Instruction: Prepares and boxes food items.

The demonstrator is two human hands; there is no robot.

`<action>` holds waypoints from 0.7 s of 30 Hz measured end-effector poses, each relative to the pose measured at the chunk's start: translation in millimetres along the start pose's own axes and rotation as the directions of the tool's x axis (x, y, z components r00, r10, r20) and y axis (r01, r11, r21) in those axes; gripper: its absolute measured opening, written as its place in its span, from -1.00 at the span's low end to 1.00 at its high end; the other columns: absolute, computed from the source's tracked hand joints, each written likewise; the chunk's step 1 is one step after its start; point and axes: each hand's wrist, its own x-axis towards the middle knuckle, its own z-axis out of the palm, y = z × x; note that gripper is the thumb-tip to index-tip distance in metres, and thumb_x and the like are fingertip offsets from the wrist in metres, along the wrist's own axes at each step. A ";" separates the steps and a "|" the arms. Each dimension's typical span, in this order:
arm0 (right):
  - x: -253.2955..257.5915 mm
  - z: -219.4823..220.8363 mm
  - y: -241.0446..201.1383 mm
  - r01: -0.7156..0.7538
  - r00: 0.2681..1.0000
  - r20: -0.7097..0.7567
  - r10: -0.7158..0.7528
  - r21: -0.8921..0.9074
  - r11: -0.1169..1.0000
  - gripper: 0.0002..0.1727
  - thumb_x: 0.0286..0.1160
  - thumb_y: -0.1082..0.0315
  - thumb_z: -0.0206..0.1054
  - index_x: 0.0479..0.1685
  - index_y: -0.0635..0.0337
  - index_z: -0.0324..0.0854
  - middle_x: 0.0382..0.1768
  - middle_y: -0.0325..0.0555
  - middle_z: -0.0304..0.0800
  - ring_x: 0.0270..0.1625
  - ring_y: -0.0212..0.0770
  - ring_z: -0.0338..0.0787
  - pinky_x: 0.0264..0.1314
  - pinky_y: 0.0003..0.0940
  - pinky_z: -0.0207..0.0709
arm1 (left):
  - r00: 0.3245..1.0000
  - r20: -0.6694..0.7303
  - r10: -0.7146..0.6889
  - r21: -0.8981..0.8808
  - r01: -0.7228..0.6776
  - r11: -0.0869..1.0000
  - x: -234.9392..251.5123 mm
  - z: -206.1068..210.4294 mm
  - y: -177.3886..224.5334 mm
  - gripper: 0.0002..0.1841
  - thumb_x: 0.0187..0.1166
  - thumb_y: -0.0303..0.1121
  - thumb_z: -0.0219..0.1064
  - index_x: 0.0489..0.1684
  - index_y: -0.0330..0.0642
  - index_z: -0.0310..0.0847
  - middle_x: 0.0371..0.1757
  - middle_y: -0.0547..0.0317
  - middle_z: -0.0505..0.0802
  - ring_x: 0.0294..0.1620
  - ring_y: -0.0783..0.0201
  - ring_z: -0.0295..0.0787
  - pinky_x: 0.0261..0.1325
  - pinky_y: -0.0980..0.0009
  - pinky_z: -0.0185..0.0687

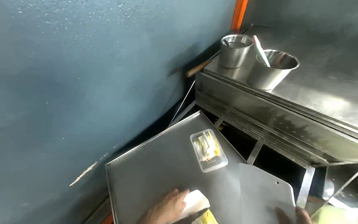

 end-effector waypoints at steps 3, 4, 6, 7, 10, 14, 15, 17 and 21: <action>-18.2 0.7 -4.7 0.006 1.000 -0.002 -0.006 -0.019 1.000 -0.58 0.63 0.33 0.29 0.25 0.58 0.52 -0.10 0.30 0.82 -0.08 -0.02 0.88 0.08 -0.08 0.73 | 0.981 -0.176 -0.086 -0.102 0.069 0.992 -1.3 -11.2 -10.0 -0.47 0.82 -0.20 0.11 0.76 -0.12 0.31 0.43 -0.36 0.69 0.49 -0.27 0.62 0.54 -0.22 0.46; -23.0 1.6 -5.7 0.006 1.000 -0.005 -0.006 -0.029 1.000 -0.58 0.62 0.34 0.29 0.25 0.57 0.53 -0.13 0.30 0.83 -0.11 0.02 0.89 0.04 -0.03 0.73 | 0.976 -0.189 -0.108 -0.116 0.087 0.989 -0.9 -11.9 -8.8 -0.45 0.83 -0.19 0.10 0.78 -0.11 0.28 0.47 -0.33 0.68 0.53 -0.24 0.60 0.58 -0.18 0.43; -31.8 4.2 -6.7 0.009 1.000 -0.004 -0.009 -0.039 0.999 -0.58 0.59 0.36 0.30 0.26 0.56 0.53 -0.20 0.32 0.84 -0.18 0.12 0.89 -0.05 0.06 0.72 | 0.991 -0.112 -0.067 -0.070 0.060 0.996 -6.6 5.8 5.9 -0.46 0.82 -0.20 0.12 0.77 -0.12 0.29 0.42 -0.35 0.70 0.48 -0.26 0.64 0.52 -0.21 0.49; -33.7 6.6 -7.5 0.017 1.000 0.006 -0.017 -0.039 0.999 -0.58 0.58 0.38 0.30 0.27 0.58 0.53 -0.21 0.35 0.84 -0.19 0.18 0.89 -0.07 0.12 0.71 | 0.997 -0.073 -0.035 -0.036 0.033 0.999 -10.2 14.8 11.5 -0.48 0.82 -0.20 0.11 0.74 -0.12 0.32 0.39 -0.36 0.71 0.43 -0.28 0.66 0.46 -0.23 0.52; -37.2 15.1 -8.6 0.015 0.998 0.061 -0.011 -0.055 0.998 -0.58 0.60 0.36 0.29 0.30 0.52 0.54 -0.26 0.34 0.84 -0.23 0.28 0.88 -0.12 0.25 0.68 | 0.987 -0.148 -0.065 -0.101 0.051 0.994 -11.6 21.6 -1.1 -0.46 0.82 -0.20 0.12 0.76 -0.13 0.31 0.49 -0.31 0.67 0.55 -0.22 0.59 0.60 -0.18 0.42; -21.2 39.2 0.5 0.117 0.985 0.147 -0.093 -0.163 0.980 -0.56 0.62 0.23 0.26 0.35 0.33 0.61 -0.40 0.22 0.84 -0.33 0.29 0.88 -0.24 0.27 0.68 | 0.989 -0.122 -0.088 -0.115 0.074 0.991 -20.4 43.0 5.1 -0.44 0.82 -0.16 0.11 0.77 -0.16 0.27 0.47 -0.28 0.68 0.53 -0.19 0.61 0.58 -0.15 0.46; -14.1 43.4 -2.9 0.137 0.970 0.225 -0.089 -0.208 0.968 -0.54 0.67 0.18 0.22 0.41 0.27 0.60 -0.37 0.23 0.85 -0.28 0.32 0.88 -0.19 0.28 0.67 | 0.973 -0.176 -0.150 -0.188 0.117 0.975 -22.9 46.8 -3.4 -0.42 0.83 -0.17 0.11 0.79 -0.19 0.24 0.52 -0.28 0.66 0.58 -0.17 0.58 0.63 -0.13 0.41; 0.9 49.1 -15.9 0.191 0.915 0.398 -0.060 -0.300 0.935 -0.50 0.76 0.10 0.13 0.56 0.14 0.52 -0.26 0.24 0.87 -0.14 0.33 0.88 -0.04 0.27 0.66 | 0.886 -0.327 -0.330 -0.380 0.197 0.904 -30.7 57.4 -32.4 -0.36 0.82 -0.15 0.14 0.81 -0.28 0.17 0.57 -0.31 0.61 0.63 -0.16 0.52 0.69 -0.09 0.35; 28.1 67.2 -43.5 0.277 0.781 0.623 0.024 -0.382 0.881 -0.47 0.85 0.07 -0.02 0.70 0.03 0.34 -0.02 0.26 0.84 0.09 0.33 0.84 0.16 0.25 0.61 | 0.692 -0.460 -0.556 -0.697 0.106 0.709 -64.7 128.1 -78.9 -0.28 0.74 -0.20 0.25 0.74 -0.56 0.13 0.58 -0.51 0.53 0.67 -0.25 0.43 0.74 -0.07 0.23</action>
